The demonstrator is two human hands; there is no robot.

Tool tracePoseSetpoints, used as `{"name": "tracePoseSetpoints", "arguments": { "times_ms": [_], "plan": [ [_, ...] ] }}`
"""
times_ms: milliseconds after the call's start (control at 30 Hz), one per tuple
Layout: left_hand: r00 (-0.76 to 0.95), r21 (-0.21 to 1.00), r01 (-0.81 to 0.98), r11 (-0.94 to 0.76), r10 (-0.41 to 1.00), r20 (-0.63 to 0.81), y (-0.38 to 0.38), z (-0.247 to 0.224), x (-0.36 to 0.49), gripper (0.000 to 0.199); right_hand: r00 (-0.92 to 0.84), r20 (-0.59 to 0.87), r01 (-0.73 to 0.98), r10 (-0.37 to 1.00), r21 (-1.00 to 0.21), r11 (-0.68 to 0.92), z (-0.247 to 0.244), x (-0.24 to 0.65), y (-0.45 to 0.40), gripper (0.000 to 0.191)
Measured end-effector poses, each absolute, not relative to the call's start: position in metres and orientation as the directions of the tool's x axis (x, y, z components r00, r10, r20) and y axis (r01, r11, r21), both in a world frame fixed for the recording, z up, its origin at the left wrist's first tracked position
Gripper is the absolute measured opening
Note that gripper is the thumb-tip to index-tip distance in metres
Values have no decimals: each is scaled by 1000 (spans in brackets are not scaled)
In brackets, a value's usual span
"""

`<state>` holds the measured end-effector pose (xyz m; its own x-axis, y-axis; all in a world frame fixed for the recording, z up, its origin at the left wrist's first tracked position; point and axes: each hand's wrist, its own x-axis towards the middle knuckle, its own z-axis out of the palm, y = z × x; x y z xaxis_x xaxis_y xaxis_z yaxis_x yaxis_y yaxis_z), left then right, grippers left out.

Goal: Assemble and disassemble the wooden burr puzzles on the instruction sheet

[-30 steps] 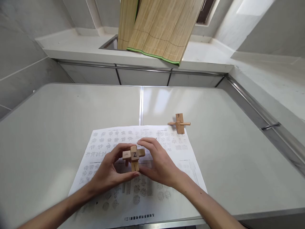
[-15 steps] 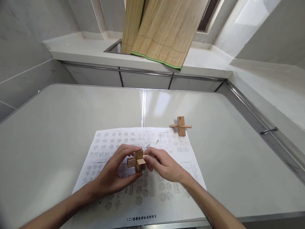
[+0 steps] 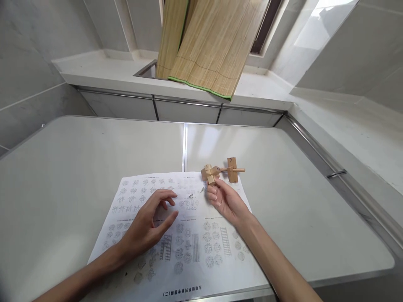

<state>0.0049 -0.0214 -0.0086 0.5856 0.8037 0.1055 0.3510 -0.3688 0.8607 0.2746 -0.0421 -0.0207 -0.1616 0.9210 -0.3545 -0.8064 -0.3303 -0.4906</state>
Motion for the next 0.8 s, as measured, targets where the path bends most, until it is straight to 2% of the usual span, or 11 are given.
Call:
{"name": "tracePoseSetpoints", "arguments": {
  "times_ms": [133,200,267,467,700,800],
  "plan": [
    [593,860,353,-368,799,99,-21,-8,6,25,-278,-368,-864,887,-307,-399,-23,280,-40,11],
    [592,858,354,-372,799,102,-21,-8,6,23,-291,-359,-874,887,-277,-399,-23,281,-40,8],
    [593,858,351,-374,798,106,-20,-7,7,22,-274,-344,-873,898,-303,-382,-23,282,-40,8],
    [599,855,342,-389,792,121,-19,-6,7,19,-167,-321,-782,932,-532,-323,-22,282,-39,16],
    [594,851,346,-396,794,128,-19,-1,8,17,-183,-380,-804,907,-473,-360,-21,278,-38,23],
    [595,845,342,-411,791,143,-16,3,8,16,-174,-361,-713,916,-595,-370,-22,272,-42,26]
  ]
}}
